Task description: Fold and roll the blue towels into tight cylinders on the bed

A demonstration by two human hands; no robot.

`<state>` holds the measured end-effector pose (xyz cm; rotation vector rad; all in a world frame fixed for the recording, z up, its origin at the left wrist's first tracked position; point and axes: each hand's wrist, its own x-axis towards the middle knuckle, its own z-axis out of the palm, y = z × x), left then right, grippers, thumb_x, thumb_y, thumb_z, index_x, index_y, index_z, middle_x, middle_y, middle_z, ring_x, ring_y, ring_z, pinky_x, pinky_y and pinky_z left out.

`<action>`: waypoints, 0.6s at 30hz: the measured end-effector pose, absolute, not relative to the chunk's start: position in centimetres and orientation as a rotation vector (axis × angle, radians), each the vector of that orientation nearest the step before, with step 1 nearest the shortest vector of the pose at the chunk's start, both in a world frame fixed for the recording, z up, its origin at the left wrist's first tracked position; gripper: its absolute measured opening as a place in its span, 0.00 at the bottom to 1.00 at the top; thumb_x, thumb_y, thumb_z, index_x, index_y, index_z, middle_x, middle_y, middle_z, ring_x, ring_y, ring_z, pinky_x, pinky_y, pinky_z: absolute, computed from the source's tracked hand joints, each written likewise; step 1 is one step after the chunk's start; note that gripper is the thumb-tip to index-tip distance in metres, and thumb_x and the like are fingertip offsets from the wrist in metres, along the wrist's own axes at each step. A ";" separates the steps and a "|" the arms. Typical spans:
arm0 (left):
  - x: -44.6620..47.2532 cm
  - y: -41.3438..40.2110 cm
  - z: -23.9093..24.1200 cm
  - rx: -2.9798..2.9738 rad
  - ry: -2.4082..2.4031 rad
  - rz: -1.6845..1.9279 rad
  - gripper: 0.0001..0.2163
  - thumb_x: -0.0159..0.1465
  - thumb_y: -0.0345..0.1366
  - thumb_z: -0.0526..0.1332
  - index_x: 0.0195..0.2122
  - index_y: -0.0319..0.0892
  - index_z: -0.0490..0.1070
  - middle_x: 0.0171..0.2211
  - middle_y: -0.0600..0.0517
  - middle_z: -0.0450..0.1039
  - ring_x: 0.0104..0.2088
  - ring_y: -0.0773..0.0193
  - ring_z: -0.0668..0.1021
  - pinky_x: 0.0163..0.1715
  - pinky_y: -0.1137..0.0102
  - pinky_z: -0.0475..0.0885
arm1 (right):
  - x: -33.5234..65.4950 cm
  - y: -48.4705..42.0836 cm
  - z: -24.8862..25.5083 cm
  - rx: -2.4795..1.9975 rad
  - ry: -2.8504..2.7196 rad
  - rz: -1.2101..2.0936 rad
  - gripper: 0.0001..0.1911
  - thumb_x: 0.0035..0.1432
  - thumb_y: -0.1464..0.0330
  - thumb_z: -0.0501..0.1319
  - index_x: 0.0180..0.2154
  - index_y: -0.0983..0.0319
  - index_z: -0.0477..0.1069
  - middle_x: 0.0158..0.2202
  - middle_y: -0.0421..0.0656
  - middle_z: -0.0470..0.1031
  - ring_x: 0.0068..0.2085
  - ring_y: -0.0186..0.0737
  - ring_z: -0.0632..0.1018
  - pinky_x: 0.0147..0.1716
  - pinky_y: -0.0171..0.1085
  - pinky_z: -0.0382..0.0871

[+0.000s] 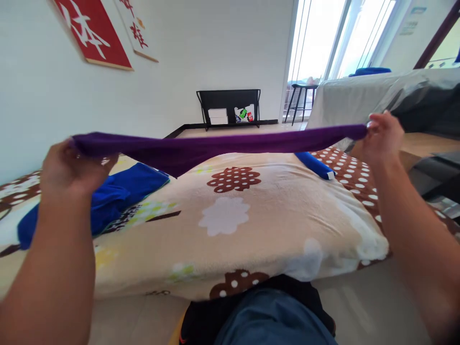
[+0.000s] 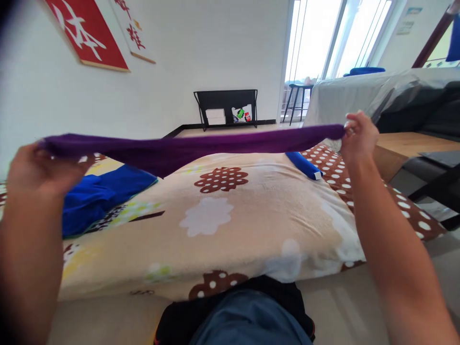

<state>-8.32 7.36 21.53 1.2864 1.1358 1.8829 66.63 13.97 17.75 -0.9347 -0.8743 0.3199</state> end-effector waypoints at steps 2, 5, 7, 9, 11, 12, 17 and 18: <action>-9.2 6.1 18.0 1.178 1.272 1.741 0.09 0.55 0.41 0.60 0.34 0.44 0.63 0.39 0.59 0.78 0.43 0.63 0.75 0.45 0.63 0.77 | 65.6 11.9 13.6 -1.020 -0.926 0.384 0.09 0.60 0.60 0.56 0.31 0.57 0.65 0.36 0.47 0.73 0.30 0.35 0.71 0.30 0.39 0.64; -10.1 4.4 12.5 1.001 1.460 1.475 0.10 0.48 0.36 0.64 0.33 0.44 0.68 0.28 0.57 0.78 0.32 0.61 0.76 0.34 0.64 0.78 | 64.7 9.0 7.0 -1.166 -1.056 0.604 0.11 0.47 0.61 0.69 0.31 0.57 0.71 0.31 0.46 0.74 0.29 0.41 0.73 0.30 0.43 0.66; -10.4 3.3 9.3 0.918 1.519 1.352 0.10 0.45 0.34 0.65 0.30 0.44 0.69 0.23 0.56 0.76 0.26 0.61 0.75 0.28 0.65 0.77 | 64.8 7.4 3.3 -1.236 -1.127 0.738 0.14 0.41 0.64 0.73 0.32 0.57 0.75 0.31 0.46 0.75 0.30 0.45 0.74 0.30 0.45 0.67; -10.4 2.4 7.1 0.860 1.554 1.264 0.10 0.44 0.33 0.66 0.28 0.43 0.68 0.21 0.56 0.74 0.23 0.63 0.74 0.25 0.68 0.75 | 65.3 6.1 0.8 -1.284 -1.164 0.834 0.16 0.38 0.66 0.74 0.34 0.55 0.76 0.32 0.47 0.75 0.32 0.47 0.76 0.31 0.46 0.68; -10.6 1.9 5.7 0.838 1.565 1.211 0.10 0.44 0.31 0.67 0.27 0.43 0.68 0.22 0.56 0.75 0.23 0.63 0.75 0.23 0.69 0.74 | 65.9 5.3 -0.7 -1.315 -1.171 0.904 0.18 0.38 0.66 0.75 0.35 0.54 0.77 0.35 0.48 0.77 0.34 0.48 0.77 0.32 0.46 0.70; -10.7 1.8 5.3 0.840 1.567 1.200 0.11 0.44 0.31 0.67 0.28 0.43 0.68 0.22 0.56 0.75 0.23 0.63 0.75 0.23 0.69 0.74 | 66.2 4.9 -1.1 -1.326 -1.165 0.931 0.19 0.37 0.66 0.75 0.36 0.54 0.78 0.38 0.49 0.77 0.36 0.48 0.77 0.33 0.46 0.71; -12.1 2.1 4.1 0.844 1.605 1.178 0.14 0.44 0.26 0.66 0.34 0.41 0.71 0.25 0.57 0.74 0.24 0.66 0.75 0.20 0.74 0.74 | 66.9 3.9 -2.5 -1.366 -1.083 0.989 0.26 0.35 0.62 0.77 0.41 0.56 0.78 0.45 0.47 0.78 0.43 0.45 0.78 0.39 0.39 0.75; -12.4 2.1 3.8 0.844 1.608 1.186 0.15 0.45 0.25 0.65 0.35 0.41 0.71 0.26 0.57 0.73 0.25 0.67 0.75 0.20 0.75 0.74 | 67.0 3.8 -2.8 -1.374 -1.064 0.987 0.27 0.35 0.62 0.78 0.42 0.56 0.77 0.45 0.45 0.78 0.43 0.43 0.78 0.40 0.37 0.74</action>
